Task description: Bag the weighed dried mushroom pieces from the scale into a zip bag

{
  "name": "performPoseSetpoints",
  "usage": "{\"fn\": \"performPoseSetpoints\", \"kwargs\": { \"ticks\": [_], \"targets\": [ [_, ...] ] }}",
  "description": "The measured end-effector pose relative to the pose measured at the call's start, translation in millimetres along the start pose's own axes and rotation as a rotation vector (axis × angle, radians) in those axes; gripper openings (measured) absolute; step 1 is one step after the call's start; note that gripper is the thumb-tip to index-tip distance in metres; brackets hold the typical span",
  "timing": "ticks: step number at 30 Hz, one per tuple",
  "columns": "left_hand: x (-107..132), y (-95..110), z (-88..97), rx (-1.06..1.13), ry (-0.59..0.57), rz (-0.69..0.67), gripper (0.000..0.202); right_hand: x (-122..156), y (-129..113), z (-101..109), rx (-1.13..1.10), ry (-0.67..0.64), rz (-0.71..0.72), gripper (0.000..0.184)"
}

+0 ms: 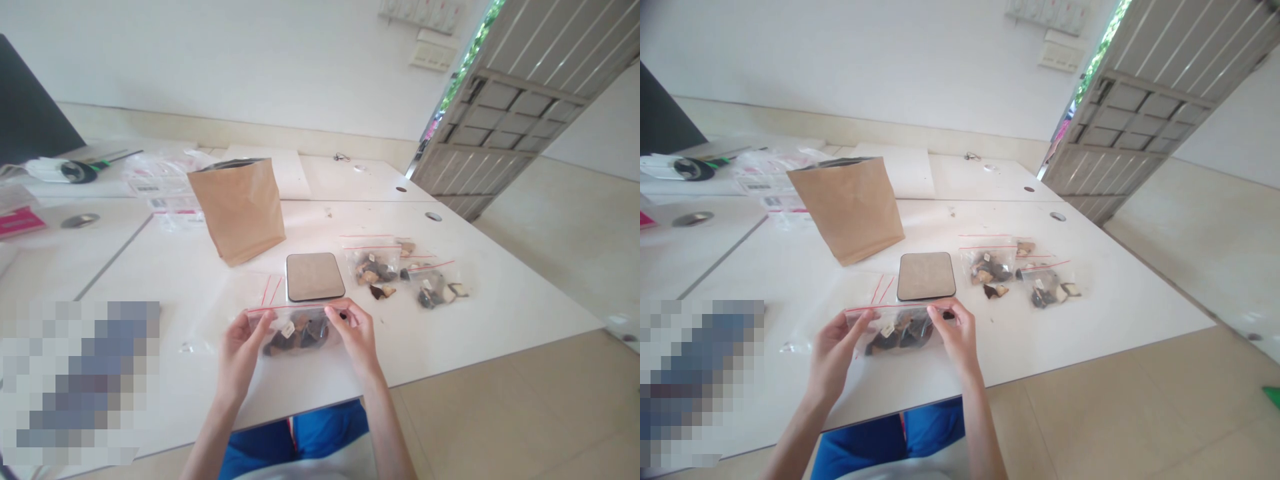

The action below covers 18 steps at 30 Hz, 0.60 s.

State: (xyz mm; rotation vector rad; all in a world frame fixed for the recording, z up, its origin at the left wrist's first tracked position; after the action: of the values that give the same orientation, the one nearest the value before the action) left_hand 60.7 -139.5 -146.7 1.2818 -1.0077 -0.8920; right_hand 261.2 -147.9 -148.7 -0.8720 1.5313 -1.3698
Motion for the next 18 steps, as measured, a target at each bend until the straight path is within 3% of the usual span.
{"fn": "performPoseSetpoints", "kwargs": {
  "ticks": [10,18],
  "targets": [
    [1,-8,-4.2,0.050,-0.099,0.012,0.044,0,3,2,-0.119,-0.030,-0.164,0.030],
    [5,-13,-6.6,0.048,-0.161,0.046,0.041,0,-2,5,-0.109,0.008,-0.184,0.029]
  ]
}}
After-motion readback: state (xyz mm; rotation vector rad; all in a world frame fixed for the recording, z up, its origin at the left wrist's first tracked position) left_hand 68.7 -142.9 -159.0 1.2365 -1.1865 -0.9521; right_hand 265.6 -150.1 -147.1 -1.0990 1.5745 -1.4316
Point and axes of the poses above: each hand's wrist, its own x-axis away from the middle knuckle, its own z-axis out of the back of the hand, y = z × x, the point moved 3 cm from there along -x, towards the middle knuckle, and after that the axes turned 7 degrees about y, right-handed, at the moved point
